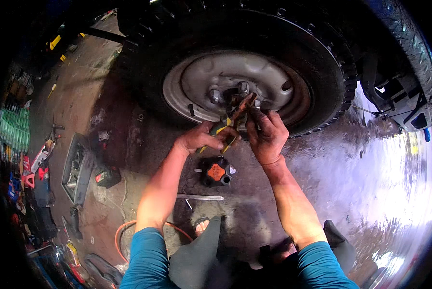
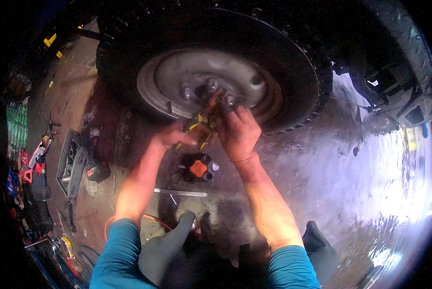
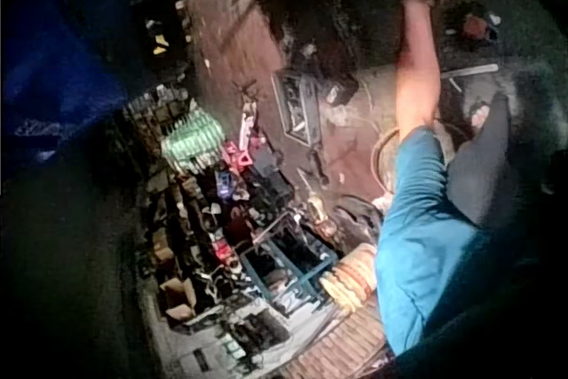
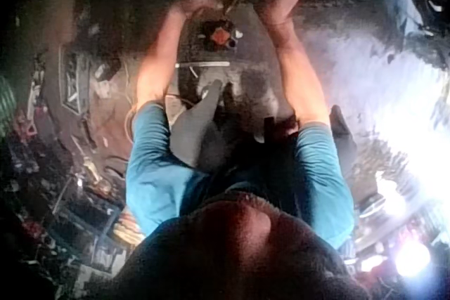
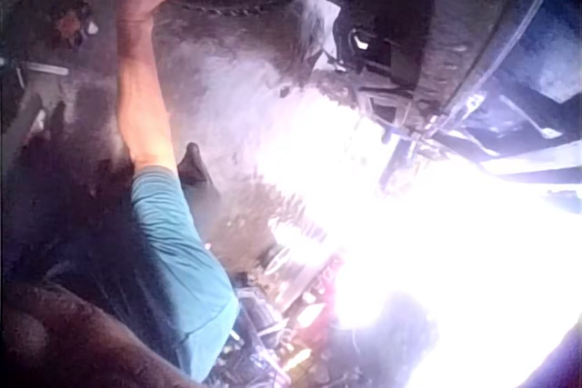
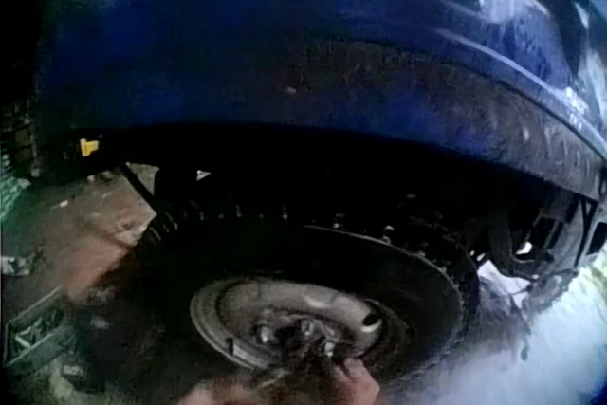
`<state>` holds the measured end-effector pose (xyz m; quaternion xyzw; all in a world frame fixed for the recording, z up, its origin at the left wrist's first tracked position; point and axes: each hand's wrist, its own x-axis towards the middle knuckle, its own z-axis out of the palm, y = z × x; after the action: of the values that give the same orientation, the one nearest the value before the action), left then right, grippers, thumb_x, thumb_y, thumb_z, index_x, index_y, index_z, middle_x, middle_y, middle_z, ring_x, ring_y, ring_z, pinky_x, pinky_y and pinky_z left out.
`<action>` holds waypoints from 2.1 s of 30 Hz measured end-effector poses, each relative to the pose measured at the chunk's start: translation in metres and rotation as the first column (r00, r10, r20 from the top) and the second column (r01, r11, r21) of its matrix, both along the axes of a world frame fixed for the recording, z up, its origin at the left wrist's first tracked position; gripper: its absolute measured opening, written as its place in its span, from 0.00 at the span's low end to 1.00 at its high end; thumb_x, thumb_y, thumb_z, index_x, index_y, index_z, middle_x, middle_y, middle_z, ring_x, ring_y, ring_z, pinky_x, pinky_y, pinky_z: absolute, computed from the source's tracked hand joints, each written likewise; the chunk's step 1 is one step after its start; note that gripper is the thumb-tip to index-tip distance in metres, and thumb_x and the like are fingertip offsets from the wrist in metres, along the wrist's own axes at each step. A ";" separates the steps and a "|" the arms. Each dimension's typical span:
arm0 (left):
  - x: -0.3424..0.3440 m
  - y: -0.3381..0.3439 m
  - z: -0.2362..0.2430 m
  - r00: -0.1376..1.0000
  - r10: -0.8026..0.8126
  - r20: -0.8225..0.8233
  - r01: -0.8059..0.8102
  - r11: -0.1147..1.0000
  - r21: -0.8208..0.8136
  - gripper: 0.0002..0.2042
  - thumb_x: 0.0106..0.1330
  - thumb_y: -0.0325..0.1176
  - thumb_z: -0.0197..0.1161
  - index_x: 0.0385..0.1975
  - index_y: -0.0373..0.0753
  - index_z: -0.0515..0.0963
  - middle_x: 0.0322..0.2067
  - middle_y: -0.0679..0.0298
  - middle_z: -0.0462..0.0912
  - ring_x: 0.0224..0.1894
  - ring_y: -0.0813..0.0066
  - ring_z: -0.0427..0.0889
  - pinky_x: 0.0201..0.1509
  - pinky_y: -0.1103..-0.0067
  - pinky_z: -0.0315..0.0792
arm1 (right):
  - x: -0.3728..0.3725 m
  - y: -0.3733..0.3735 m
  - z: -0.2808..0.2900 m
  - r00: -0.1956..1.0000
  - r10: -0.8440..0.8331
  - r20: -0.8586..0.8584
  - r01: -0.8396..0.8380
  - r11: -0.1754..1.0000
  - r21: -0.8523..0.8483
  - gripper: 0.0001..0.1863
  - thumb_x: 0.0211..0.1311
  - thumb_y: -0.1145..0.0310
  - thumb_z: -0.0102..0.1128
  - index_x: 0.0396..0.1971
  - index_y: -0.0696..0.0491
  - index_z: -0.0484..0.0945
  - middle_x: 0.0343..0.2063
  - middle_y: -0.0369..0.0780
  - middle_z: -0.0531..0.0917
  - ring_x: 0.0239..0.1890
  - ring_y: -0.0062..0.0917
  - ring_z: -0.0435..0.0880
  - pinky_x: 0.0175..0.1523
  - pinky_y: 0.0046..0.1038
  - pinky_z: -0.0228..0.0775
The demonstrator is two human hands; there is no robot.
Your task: The person removes a wheel hub cap with a metal bar, extracts a cotter pin with pliers, and unscrews an axle nut using an impact wrench. Then, the person attaches a hub puller tool onto the wheel hub by hand.
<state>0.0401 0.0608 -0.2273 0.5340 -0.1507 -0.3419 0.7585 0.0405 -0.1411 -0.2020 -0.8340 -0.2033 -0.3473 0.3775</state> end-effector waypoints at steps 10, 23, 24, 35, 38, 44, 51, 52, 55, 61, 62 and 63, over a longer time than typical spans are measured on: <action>-0.001 -0.011 -0.006 0.969 0.195 0.153 -0.215 0.968 0.129 0.19 0.43 0.26 0.63 0.40 0.35 0.74 0.32 0.63 0.78 0.36 0.75 0.76 0.43 0.79 0.70 | 0.008 -0.004 -0.006 0.987 0.073 -0.145 -0.043 0.979 0.200 0.08 0.47 0.78 0.60 0.30 0.57 0.78 0.23 0.43 0.76 0.24 0.33 0.76 0.29 0.26 0.67; -0.050 -0.033 0.027 0.931 0.194 -0.309 -0.195 0.980 0.031 0.07 0.45 0.20 0.50 0.24 0.37 0.65 0.29 0.58 0.71 0.27 0.70 0.73 0.30 0.74 0.70 | 0.058 -0.124 0.123 0.995 -0.017 -0.094 0.016 1.000 -0.019 0.54 0.36 0.36 0.66 0.61 0.52 0.58 0.52 0.47 0.71 0.51 0.35 0.71 0.56 0.35 0.65; -0.060 -0.042 0.031 0.886 0.297 -0.356 -0.285 0.955 0.085 0.09 0.44 0.19 0.50 0.26 0.37 0.65 0.30 0.57 0.71 0.27 0.70 0.74 0.29 0.73 0.70 | 0.058 -0.117 0.122 0.990 0.059 -0.125 -0.045 0.993 0.112 0.60 0.29 0.29 0.63 0.62 0.52 0.56 0.53 0.48 0.69 0.52 0.35 0.71 0.55 0.36 0.67; -0.071 -0.111 0.049 0.781 0.521 -0.345 -0.495 0.853 0.168 0.05 0.46 0.20 0.52 0.21 0.38 0.66 0.24 0.62 0.70 0.23 0.74 0.72 0.20 0.75 0.68 | 0.077 -0.142 0.119 0.956 0.182 -0.232 -0.116 0.955 0.274 0.58 0.34 0.32 0.62 0.62 0.57 0.55 0.59 0.51 0.63 0.59 0.40 0.64 0.62 0.34 0.55; -0.069 -0.132 0.054 0.705 0.555 -0.441 -0.523 0.827 0.206 0.05 0.47 0.21 0.51 0.22 0.39 0.65 0.24 0.63 0.69 0.23 0.74 0.71 0.20 0.75 0.68 | 0.075 -0.139 0.122 0.948 0.240 -0.211 -0.170 0.938 0.303 0.56 0.37 0.36 0.64 0.61 0.59 0.55 0.57 0.50 0.65 0.58 0.38 0.65 0.62 0.32 0.55; -0.064 -0.172 0.089 0.529 0.707 -0.469 -0.715 0.669 0.203 0.06 0.48 0.21 0.51 0.23 0.41 0.65 0.18 0.67 0.67 0.19 0.77 0.71 0.19 0.78 0.69 | 0.081 -0.140 0.110 0.935 0.324 -0.146 -0.251 0.893 0.373 0.56 0.39 0.39 0.66 0.61 0.63 0.54 0.55 0.51 0.67 0.57 0.37 0.66 0.62 0.32 0.54; -0.025 -0.251 0.068 0.432 0.807 -0.403 -0.872 0.488 0.043 0.05 0.51 0.25 0.52 0.24 0.39 0.63 0.19 0.64 0.67 0.19 0.75 0.68 0.20 0.77 0.65 | 0.087 -0.153 0.115 0.927 0.326 -0.187 -0.247 0.903 0.350 0.54 0.43 0.42 0.65 0.62 0.62 0.52 0.54 0.52 0.67 0.55 0.36 0.68 0.59 0.32 0.59; -0.024 -0.253 0.070 0.329 0.855 -0.401 -0.921 0.385 0.065 0.05 0.52 0.26 0.53 0.24 0.39 0.63 0.19 0.64 0.67 0.20 0.75 0.68 0.20 0.77 0.65 | 0.084 -0.149 0.117 0.924 0.330 -0.194 -0.249 0.902 0.353 0.54 0.43 0.42 0.65 0.62 0.62 0.52 0.54 0.52 0.67 0.55 0.36 0.68 0.59 0.32 0.59; -0.035 -0.243 0.071 0.296 0.937 -0.185 -0.937 0.322 0.135 0.05 0.54 0.28 0.53 0.25 0.39 0.64 0.22 0.65 0.68 0.24 0.76 0.71 0.25 0.76 0.68 | 0.074 -0.145 0.127 0.911 0.307 -0.275 -0.199 0.912 0.360 0.54 0.43 0.41 0.65 0.62 0.61 0.51 0.55 0.53 0.66 0.56 0.38 0.67 0.60 0.34 0.58; -0.070 -0.127 0.022 0.877 0.350 -0.330 -0.392 0.917 -0.068 0.14 0.51 0.21 0.51 0.39 0.38 0.67 0.39 0.61 0.72 0.45 0.68 0.76 0.47 0.72 0.75 | 0.070 -0.146 0.120 0.920 0.280 -0.274 -0.187 0.928 0.321 0.50 0.47 0.42 0.61 0.62 0.59 0.52 0.55 0.49 0.66 0.56 0.33 0.65 0.61 0.29 0.55; -0.064 -0.102 0.017 0.941 0.235 -0.245 -0.267 0.957 -0.109 0.18 0.51 0.20 0.52 0.45 0.37 0.67 0.45 0.60 0.70 0.48 0.68 0.75 0.48 0.73 0.74 | 0.070 -0.147 0.121 0.906 0.327 -0.268 -0.225 0.910 0.349 0.50 0.47 0.43 0.62 0.62 0.60 0.51 0.55 0.48 0.66 0.56 0.33 0.65 0.61 0.29 0.55; -0.060 -0.083 0.011 0.971 0.223 -0.091 -0.218 0.974 0.059 0.20 0.50 0.20 0.52 0.47 0.36 0.67 0.46 0.59 0.71 0.50 0.67 0.74 0.50 0.77 0.72 | 0.074 -0.149 0.116 0.907 0.323 -0.269 -0.220 0.910 0.351 0.50 0.47 0.43 0.62 0.62 0.60 0.51 0.55 0.48 0.66 0.56 0.33 0.65 0.61 0.29 0.55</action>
<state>-0.0201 -0.0219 -0.2167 0.5485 -0.0451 -0.2846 0.7850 0.1143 -0.2904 -0.0859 -0.7718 -0.1971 -0.1779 0.5778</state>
